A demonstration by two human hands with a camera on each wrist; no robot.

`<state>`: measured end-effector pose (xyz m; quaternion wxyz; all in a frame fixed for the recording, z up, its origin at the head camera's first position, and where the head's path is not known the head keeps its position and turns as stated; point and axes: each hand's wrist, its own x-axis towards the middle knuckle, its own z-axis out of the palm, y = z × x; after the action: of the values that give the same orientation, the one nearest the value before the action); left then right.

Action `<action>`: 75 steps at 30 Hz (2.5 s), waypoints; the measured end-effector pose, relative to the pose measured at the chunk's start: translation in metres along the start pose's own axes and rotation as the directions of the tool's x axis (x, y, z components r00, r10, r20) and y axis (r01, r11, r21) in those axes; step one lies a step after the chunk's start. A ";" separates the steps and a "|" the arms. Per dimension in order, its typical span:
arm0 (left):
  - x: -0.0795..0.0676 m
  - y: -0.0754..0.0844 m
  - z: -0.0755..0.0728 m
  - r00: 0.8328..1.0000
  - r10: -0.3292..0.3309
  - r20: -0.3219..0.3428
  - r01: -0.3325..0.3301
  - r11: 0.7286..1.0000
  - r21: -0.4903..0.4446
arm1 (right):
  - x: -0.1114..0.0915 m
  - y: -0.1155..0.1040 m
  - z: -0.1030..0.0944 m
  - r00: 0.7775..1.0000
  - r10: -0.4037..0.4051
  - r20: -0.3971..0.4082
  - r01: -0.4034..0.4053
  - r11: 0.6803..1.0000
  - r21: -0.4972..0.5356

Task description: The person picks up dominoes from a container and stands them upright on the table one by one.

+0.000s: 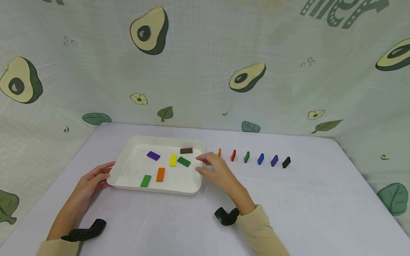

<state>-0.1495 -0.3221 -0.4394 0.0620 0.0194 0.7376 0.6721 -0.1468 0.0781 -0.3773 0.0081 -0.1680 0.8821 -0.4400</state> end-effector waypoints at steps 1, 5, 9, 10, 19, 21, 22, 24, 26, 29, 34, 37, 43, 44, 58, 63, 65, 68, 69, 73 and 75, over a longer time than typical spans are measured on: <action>0.000 0.000 0.000 1.000 0.000 -0.001 0.000 1.000 0.002 | 0.000 0.000 0.002 1.000 -0.001 0.006 0.001 1.000 -0.002; 0.000 -0.001 0.000 1.000 0.000 -0.001 0.000 1.000 0.009 | 0.002 0.000 0.008 1.000 -0.002 0.014 0.003 0.999 -0.039; 0.000 -0.001 0.000 1.000 0.002 0.001 -0.002 1.000 0.008 | 0.003 -0.002 0.011 1.000 -0.014 -0.006 0.014 0.996 -0.092; 0.000 -0.001 0.000 1.000 0.004 0.003 -0.004 1.000 0.006 | 0.004 -0.003 0.011 1.000 -0.013 -0.009 0.013 0.995 -0.096; 0.001 -0.001 0.002 1.000 -0.002 0.005 0.002 1.000 0.008 | 0.017 -0.007 0.024 0.999 -0.010 0.034 0.012 0.996 -0.088; 0.001 -0.001 0.002 1.000 -0.004 0.005 0.004 1.000 0.009 | 0.020 -0.008 0.027 0.998 0.008 0.055 -0.003 0.995 -0.102; 0.001 -0.001 0.002 1.000 -0.005 0.005 0.005 1.000 0.009 | 0.022 -0.009 0.029 0.998 0.015 0.064 -0.008 0.994 -0.111; 0.001 -0.001 0.002 1.000 -0.007 0.004 0.007 1.000 0.013 | 0.025 -0.009 0.033 0.997 0.028 0.074 -0.018 0.991 -0.130; 0.001 -0.001 0.002 1.000 -0.013 0.003 0.013 1.000 0.019 | 0.028 -0.010 0.036 0.996 0.043 0.079 -0.030 0.987 -0.155; 0.001 -0.001 0.002 1.000 -0.023 -0.002 0.023 0.999 0.034 | 0.032 -0.010 0.041 0.993 0.072 0.091 -0.049 0.972 -0.231; 0.001 -0.001 0.001 1.000 -0.017 -0.004 0.018 1.000 0.024 | 0.035 -0.011 0.047 0.990 0.074 0.118 -0.025 0.927 -0.375; 0.001 -0.001 0.000 1.000 0.006 0.008 -0.006 1.000 0.007 | 0.036 -0.011 0.049 0.991 0.057 0.122 0.000 0.906 -0.423; 0.001 -0.001 -0.002 1.000 0.019 0.014 -0.019 1.000 -0.001 | 0.036 -0.009 0.049 0.987 -0.001 0.159 0.086 0.845 -0.528; 0.001 -0.001 -0.002 1.000 0.017 0.013 -0.017 1.000 0.000 | 0.035 -0.009 0.049 0.986 -0.005 0.164 0.094 0.839 -0.536; 0.001 -0.002 -0.001 0.999 0.028 0.026 -0.027 0.998 -0.048 | 0.034 -0.006 0.049 0.985 -0.036 0.168 0.113 0.871 -0.478; 0.001 -0.002 -0.001 0.999 0.029 0.028 -0.028 0.999 -0.040 | 0.034 -0.006 0.050 0.982 -0.044 0.186 0.136 0.847 -0.515; 0.001 -0.002 -0.001 0.999 0.025 0.027 -0.024 0.999 -0.036 | 0.034 -0.006 0.050 0.981 -0.037 0.192 0.135 0.839 -0.527; 0.001 -0.002 -0.002 1.000 0.021 0.023 -0.020 0.999 -0.030 | 0.035 -0.006 0.050 0.980 -0.021 0.200 0.130 0.827 -0.547; 0.001 -0.002 -0.002 1.000 0.019 0.022 -0.018 0.999 -0.030 | 0.035 -0.006 0.050 0.979 -0.017 0.202 0.128 0.825 -0.550; 0.001 -0.002 -0.001 1.000 0.020 0.019 -0.020 0.999 -0.033 | 0.034 -0.006 0.050 0.977 -0.017 0.213 0.137 0.813 -0.566; 0.001 -0.003 -0.001 0.999 0.028 0.021 -0.028 0.999 -0.034 | 0.034 -0.006 0.050 0.976 -0.024 0.215 0.145 0.810 -0.569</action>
<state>-0.1501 -0.3232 -0.4419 0.0608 0.0359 0.7251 0.6850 -0.1692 0.0256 -0.3991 0.0242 -0.2442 0.9606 -0.1307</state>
